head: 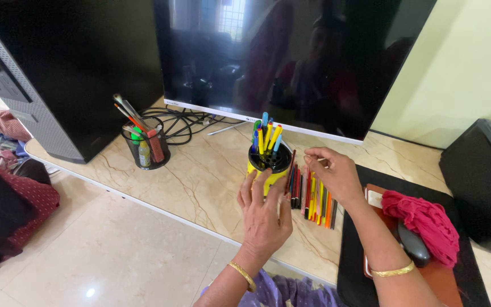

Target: The person wipes a brown notebook with a pink cloth, then removes pens and markers from a yellow container, places them on the desk, and wipes the container with the cloth.

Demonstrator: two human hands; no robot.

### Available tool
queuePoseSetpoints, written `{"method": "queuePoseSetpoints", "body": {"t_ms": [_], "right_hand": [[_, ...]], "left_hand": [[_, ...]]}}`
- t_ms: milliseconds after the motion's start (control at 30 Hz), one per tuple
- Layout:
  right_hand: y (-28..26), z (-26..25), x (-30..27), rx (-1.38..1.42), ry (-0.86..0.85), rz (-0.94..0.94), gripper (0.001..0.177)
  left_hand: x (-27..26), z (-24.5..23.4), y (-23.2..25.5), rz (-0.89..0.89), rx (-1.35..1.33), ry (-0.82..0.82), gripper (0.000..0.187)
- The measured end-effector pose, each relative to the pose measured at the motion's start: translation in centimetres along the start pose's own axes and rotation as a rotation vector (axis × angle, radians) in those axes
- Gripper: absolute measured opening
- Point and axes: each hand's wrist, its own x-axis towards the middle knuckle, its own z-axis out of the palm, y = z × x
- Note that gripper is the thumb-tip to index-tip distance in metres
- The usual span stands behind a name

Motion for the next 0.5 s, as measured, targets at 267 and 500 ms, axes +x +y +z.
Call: {"method": "queuePoseSetpoints", "body": {"t_ms": [267,500], "right_hand": [[-4.3,3.3,2.3,-0.051,-0.002,-0.121,0.033],[-4.6,4.9,3.0,-0.079,0.110,-0.148,0.022]], "left_hand": [[1.9,0.4,-1.9,-0.012,0.034,-0.091,0.049],[1.8,0.6,-2.5,-0.047,-0.010,-0.152,0.047]]}}
